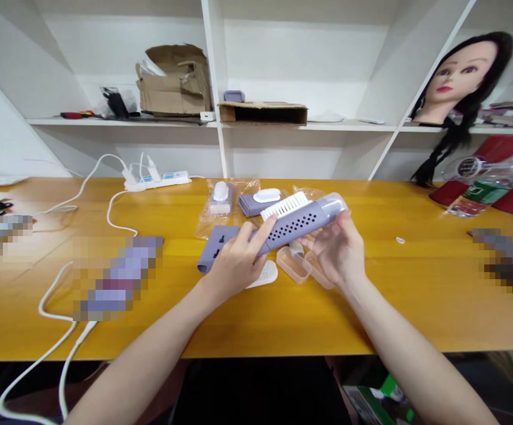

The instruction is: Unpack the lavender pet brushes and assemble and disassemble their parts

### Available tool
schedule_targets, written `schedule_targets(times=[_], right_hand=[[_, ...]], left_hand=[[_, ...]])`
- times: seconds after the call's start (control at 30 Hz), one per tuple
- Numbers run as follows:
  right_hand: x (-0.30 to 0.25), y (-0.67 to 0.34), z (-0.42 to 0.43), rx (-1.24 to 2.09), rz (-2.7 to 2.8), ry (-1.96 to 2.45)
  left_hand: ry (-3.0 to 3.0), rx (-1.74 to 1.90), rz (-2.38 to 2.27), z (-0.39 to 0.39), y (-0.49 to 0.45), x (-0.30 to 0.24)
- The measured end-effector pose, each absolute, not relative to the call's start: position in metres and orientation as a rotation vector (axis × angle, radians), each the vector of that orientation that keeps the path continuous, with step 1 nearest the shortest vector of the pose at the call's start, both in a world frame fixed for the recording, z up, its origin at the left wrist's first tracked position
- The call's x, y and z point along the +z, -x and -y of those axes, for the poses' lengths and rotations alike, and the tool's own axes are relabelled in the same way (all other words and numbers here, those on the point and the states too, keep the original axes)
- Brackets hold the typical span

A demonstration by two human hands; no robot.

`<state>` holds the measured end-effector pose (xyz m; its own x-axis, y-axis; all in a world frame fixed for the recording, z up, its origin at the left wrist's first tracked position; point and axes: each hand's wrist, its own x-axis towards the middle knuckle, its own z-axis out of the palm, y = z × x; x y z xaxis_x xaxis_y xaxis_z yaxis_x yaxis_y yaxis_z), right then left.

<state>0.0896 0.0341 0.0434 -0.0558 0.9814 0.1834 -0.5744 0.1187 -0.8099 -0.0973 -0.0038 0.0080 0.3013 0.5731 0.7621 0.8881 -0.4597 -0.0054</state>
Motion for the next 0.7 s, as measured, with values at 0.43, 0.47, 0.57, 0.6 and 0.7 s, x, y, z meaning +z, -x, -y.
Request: schedule_targets(times=[0.43, 0.47, 0.57, 0.6, 0.7], right_hand=[[0.038, -0.091, -0.039, 1.565, 0.778, 0.688], [0.037, -0.091, -0.04, 1.56, 0.788, 0.704], [0.034, -0.09, -0.041, 1.545, 0.817, 0.73], [0.034, -0.09, -0.041, 1.543, 0.819, 0.734], [0.033, -0.09, -0.041, 1.546, 0.814, 0.748]], left_hand=[[2.052, -1.268, 1.17, -0.004, 0.102, 0.003], [2.059, -1.26, 1.197, -0.004, 0.103, 0.002], [2.079, -1.249, 1.255, -0.006, 0.103, 0.0], [2.079, -1.241, 1.263, -0.006, 0.103, 0.0], [2.07, -1.2, 1.235, -0.005, 0.102, 0.002]])
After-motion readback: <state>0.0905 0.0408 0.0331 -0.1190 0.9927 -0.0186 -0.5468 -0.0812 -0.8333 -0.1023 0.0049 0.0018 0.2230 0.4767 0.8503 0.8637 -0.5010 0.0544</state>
